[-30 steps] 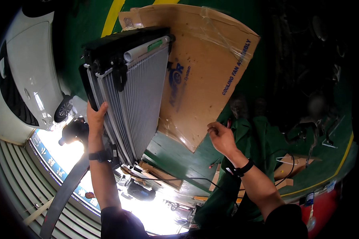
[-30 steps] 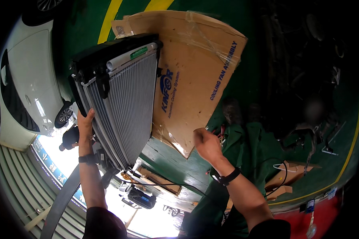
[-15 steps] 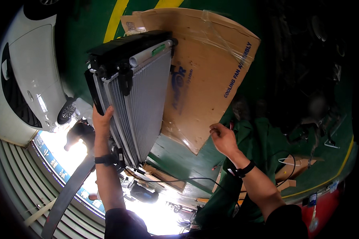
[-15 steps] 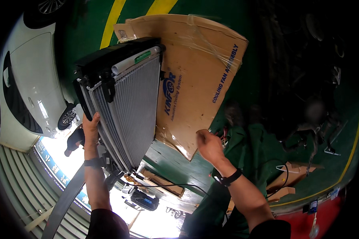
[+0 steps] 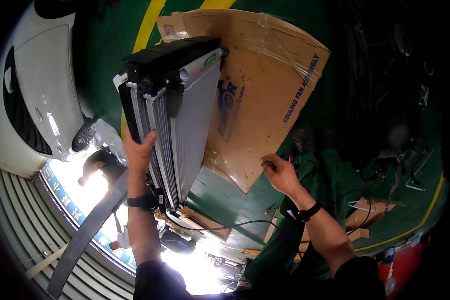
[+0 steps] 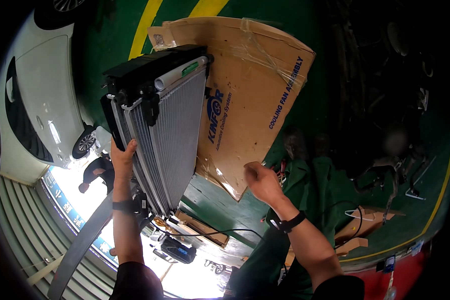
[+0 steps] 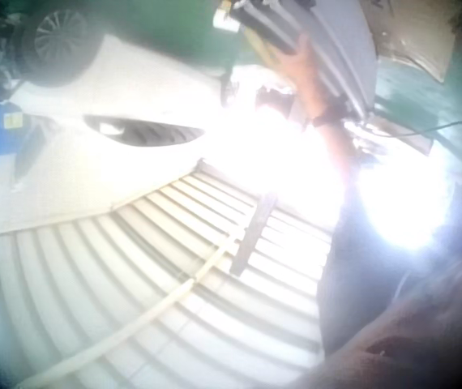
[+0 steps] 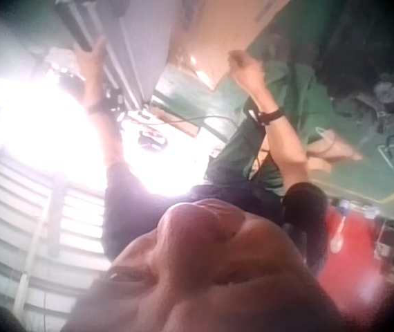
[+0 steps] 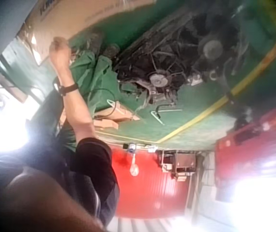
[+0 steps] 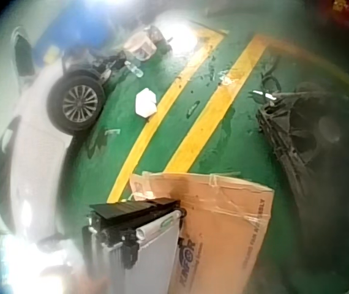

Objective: The person removes a cooling fan shroud from an old radiator and attaches it to a new radiator unit by hand.

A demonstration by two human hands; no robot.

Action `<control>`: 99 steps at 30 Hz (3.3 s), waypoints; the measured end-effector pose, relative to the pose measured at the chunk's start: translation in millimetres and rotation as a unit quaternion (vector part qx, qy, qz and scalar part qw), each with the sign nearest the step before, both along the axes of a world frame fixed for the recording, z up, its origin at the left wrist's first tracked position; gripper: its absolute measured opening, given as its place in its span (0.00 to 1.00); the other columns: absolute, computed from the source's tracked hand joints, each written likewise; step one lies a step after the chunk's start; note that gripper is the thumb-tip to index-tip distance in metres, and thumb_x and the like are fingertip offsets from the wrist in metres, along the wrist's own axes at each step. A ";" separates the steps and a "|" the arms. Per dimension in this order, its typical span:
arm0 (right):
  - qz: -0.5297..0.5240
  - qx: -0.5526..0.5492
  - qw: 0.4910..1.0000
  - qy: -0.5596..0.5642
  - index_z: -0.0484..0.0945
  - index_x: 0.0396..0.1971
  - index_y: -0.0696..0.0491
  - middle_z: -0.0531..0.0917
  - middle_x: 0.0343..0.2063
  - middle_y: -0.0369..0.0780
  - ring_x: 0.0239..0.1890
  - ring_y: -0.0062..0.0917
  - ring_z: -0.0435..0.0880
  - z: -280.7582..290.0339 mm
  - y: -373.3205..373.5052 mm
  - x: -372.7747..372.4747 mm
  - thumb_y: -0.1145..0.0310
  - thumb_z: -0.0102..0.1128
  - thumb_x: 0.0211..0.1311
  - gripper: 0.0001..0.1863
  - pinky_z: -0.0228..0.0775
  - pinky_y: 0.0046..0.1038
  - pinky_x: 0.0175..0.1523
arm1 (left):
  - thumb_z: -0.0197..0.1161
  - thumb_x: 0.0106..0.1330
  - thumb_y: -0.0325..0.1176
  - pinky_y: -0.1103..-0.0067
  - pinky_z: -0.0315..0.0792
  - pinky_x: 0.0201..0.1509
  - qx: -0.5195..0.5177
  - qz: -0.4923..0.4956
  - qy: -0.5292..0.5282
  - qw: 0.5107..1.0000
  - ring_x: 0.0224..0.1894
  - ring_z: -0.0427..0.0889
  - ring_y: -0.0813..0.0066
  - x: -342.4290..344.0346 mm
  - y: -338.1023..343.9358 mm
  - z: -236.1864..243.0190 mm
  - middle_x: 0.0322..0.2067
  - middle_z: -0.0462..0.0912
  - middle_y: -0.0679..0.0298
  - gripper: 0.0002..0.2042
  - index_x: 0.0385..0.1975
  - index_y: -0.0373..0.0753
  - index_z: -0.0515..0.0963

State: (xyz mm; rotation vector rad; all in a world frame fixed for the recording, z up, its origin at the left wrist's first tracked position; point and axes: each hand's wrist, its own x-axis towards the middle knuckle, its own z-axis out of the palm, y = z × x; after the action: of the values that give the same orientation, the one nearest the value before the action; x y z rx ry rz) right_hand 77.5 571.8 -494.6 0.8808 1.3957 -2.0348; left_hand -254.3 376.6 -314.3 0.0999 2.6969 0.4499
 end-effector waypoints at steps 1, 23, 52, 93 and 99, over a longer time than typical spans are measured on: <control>0.005 -0.047 0.998 0.029 0.75 0.51 0.61 0.84 0.42 0.43 0.44 0.26 0.85 2.0 2.2 -1.7 0.72 0.56 0.64 0.16 0.75 0.26 0.51 | 0.75 0.54 0.40 0.75 0.71 0.57 -0.003 0.000 0.011 1.000 0.48 0.79 0.68 4.6 5.0 0.5 0.49 0.79 0.56 0.38 0.62 0.31 0.64; -0.072 -0.411 0.894 0.163 0.28 0.73 0.58 0.39 0.73 0.54 0.76 0.42 0.42 18.0 -34.7 -15.8 0.53 0.61 0.65 0.56 0.40 0.40 0.76 | 0.79 0.41 0.48 0.63 0.71 0.54 -0.177 -0.082 0.136 0.971 0.48 0.77 0.45 147.1 117.2 -32.9 0.46 0.75 0.43 0.47 0.57 0.24 0.64; -0.239 -0.218 0.946 -0.016 0.66 0.61 0.58 0.69 0.61 0.43 0.62 0.29 0.69 -91.0 -59.4 76.2 0.60 0.66 0.60 0.32 0.64 0.32 0.65 | 0.74 0.45 0.40 0.64 0.65 0.52 -0.199 -0.159 0.106 0.961 0.45 0.74 0.51 314.4 163.6 -182.3 0.43 0.72 0.47 0.42 0.56 0.24 0.59; -0.235 0.109 0.943 -0.209 0.77 0.49 0.58 0.83 0.42 0.40 0.42 0.27 0.84 171.8 314.8 277.1 0.65 0.60 0.65 0.17 0.78 0.26 0.45 | 0.63 0.58 0.35 0.74 0.73 0.42 0.019 0.574 -0.249 0.780 0.43 0.79 0.67 636.0 -172.9 128.5 0.42 0.81 0.58 0.22 0.51 0.30 0.76; -0.262 0.140 0.925 -0.237 0.72 0.55 0.59 0.82 0.45 0.40 0.43 0.27 0.82 247.5 352.6 400.1 0.64 0.53 0.68 0.20 0.77 0.28 0.47 | 0.60 0.60 0.37 0.75 0.72 0.40 0.086 0.587 -0.274 0.757 0.37 0.76 0.74 706.9 -185.3 159.9 0.35 0.79 0.65 0.17 0.45 0.33 0.79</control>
State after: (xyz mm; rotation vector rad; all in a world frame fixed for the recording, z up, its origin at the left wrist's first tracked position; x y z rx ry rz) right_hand 477.6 924.5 -247.2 1.8999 1.2732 -1.7920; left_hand 452.6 191.3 -154.4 -1.4898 1.7956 0.8755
